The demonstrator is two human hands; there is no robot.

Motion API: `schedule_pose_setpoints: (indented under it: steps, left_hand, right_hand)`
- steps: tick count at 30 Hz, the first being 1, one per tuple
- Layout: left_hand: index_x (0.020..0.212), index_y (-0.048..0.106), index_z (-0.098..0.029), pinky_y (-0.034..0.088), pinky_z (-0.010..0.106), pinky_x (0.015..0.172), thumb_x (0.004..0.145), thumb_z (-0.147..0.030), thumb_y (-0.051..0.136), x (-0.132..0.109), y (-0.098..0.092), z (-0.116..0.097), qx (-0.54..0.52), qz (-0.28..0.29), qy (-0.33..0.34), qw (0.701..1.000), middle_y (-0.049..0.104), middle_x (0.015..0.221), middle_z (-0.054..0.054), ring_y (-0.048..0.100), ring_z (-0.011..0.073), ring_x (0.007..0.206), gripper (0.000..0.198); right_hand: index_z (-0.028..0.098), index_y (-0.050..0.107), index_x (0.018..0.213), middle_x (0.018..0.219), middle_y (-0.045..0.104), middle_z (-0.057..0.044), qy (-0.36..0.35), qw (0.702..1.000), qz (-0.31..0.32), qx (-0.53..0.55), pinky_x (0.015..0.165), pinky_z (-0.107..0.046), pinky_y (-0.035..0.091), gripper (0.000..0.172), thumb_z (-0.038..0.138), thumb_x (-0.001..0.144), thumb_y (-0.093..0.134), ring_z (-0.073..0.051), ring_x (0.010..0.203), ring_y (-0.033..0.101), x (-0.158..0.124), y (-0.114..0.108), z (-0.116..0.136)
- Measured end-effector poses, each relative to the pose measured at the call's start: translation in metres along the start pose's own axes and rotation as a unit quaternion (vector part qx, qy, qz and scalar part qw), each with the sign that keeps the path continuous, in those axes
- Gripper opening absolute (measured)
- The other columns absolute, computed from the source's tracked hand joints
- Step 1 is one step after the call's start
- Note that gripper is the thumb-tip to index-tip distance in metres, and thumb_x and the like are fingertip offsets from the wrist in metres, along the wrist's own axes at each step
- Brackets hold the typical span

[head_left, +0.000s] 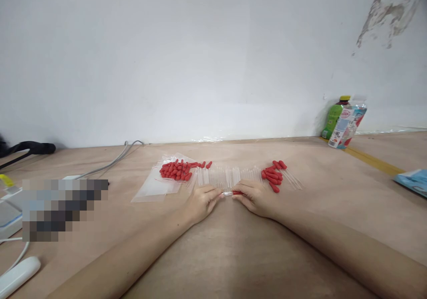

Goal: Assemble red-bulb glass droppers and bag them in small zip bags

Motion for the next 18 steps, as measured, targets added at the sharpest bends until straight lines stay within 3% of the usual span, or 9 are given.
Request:
schedule_pose_setpoints:
  steps: [4,9,14,18]
  left_hand:
    - [0.083,0.062,-0.016,0.043,0.022,0.056,0.088,-0.026,0.038,0.002,0.003,0.003,-0.003,0.007,-0.016,1.0,0.056,0.062,0.002,0.053,0.0117,0.059,0.027]
    - [0.092,0.061,-0.016,0.045,0.022,0.059,0.087,-0.025,0.04,0.004,0.002,0.009,-0.035,-0.015,-0.051,0.998,0.06,0.069,0.003,0.056,0.0118,0.064,0.024]
    - [0.108,0.053,-0.014,0.046,0.028,0.072,0.084,-0.028,0.046,0.001,-0.006,0.006,-0.069,-0.024,-0.044,0.996,0.062,0.086,0.006,0.056,0.015,0.078,0.029]
    - [0.116,0.046,-0.015,0.044,0.032,0.08,0.086,-0.026,0.042,-0.001,-0.011,0.011,-0.066,-0.027,-0.077,0.995,0.06,0.094,0.007,0.054,0.0166,0.088,0.032]
  right_hand:
    - [0.018,0.058,0.086,0.077,0.059,-0.004,0.029,0.999,-0.012,0.03,0.065,-0.027,0.045,0.015,0.021,0.083,0.044,-0.014,0.072,0.054,0.003,-0.003,-0.007]
    - [0.019,0.059,0.089,0.083,0.061,-0.004,0.081,0.986,-0.032,0.144,0.071,-0.028,0.046,0.013,0.023,0.081,0.049,-0.014,0.077,0.056,0.007,-0.008,-0.019]
    - [0.019,0.048,0.099,0.077,0.059,-0.001,0.195,0.931,-0.107,0.291,0.068,-0.029,0.047,0.03,0.031,0.074,0.058,-0.013,0.071,0.057,0.009,-0.015,-0.039]
    - [0.018,0.051,0.096,0.074,0.057,0.0,0.26,0.89,-0.183,0.328,0.066,-0.028,0.046,0.036,0.039,0.068,0.061,-0.013,0.071,0.056,0.009,-0.049,-0.065]
Point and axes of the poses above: each hand's wrist, its own x-axis towards the middle knuckle, its own y-axis out of the palm, z = x × y, the point moved 8 cm from there along x, towards the middle knuckle
